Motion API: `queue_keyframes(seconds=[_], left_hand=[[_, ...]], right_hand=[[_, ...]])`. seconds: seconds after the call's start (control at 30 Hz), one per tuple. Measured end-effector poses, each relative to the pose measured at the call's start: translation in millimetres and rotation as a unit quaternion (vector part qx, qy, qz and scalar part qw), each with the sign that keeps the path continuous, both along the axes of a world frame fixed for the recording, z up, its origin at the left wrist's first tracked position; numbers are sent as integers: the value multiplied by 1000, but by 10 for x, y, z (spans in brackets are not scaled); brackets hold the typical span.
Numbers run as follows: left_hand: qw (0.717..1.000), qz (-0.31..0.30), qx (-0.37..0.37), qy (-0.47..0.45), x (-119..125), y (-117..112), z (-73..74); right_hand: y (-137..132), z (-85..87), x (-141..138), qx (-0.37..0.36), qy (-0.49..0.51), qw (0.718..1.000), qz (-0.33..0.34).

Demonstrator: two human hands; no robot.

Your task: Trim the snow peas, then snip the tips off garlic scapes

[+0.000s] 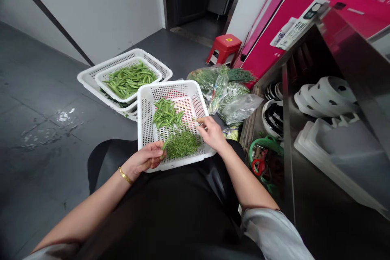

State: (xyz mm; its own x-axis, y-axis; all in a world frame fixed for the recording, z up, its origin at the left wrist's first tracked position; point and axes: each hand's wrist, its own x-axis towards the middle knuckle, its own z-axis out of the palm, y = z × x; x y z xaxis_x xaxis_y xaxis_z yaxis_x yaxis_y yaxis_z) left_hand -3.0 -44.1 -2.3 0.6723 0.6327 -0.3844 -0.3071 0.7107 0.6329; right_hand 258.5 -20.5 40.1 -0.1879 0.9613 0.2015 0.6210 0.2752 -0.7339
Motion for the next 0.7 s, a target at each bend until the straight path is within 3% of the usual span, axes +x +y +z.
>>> queue_keyframes(seconds=[0.07,0.17,0.27,0.37,0.43,0.57,0.63,0.7], left_hand=[[999,-24,26,19,-6,-7,-2],[993,-68,74,55,-15,-6,43],[985,-102,109,83,-27,33,116],[978,-98,150,112,21,94,159],[972,-41,185,140,112,116,156],[946,145,199,209,307,114,106],[936,222,165,219,294,143,80],[924,296,128,207,178,220,61]], right_hand=[[-17,41,-84,38,-126,987,97],[-93,93,-338,56,-261,936,231],[-151,121,-513,78,-311,905,280],[-175,103,-591,99,-298,912,263],[-176,57,-652,84,-296,930,200],[-164,-62,-755,8,-282,957,63],[-143,-91,-697,-22,-284,957,57],[-82,-92,-557,-74,-321,938,105]])
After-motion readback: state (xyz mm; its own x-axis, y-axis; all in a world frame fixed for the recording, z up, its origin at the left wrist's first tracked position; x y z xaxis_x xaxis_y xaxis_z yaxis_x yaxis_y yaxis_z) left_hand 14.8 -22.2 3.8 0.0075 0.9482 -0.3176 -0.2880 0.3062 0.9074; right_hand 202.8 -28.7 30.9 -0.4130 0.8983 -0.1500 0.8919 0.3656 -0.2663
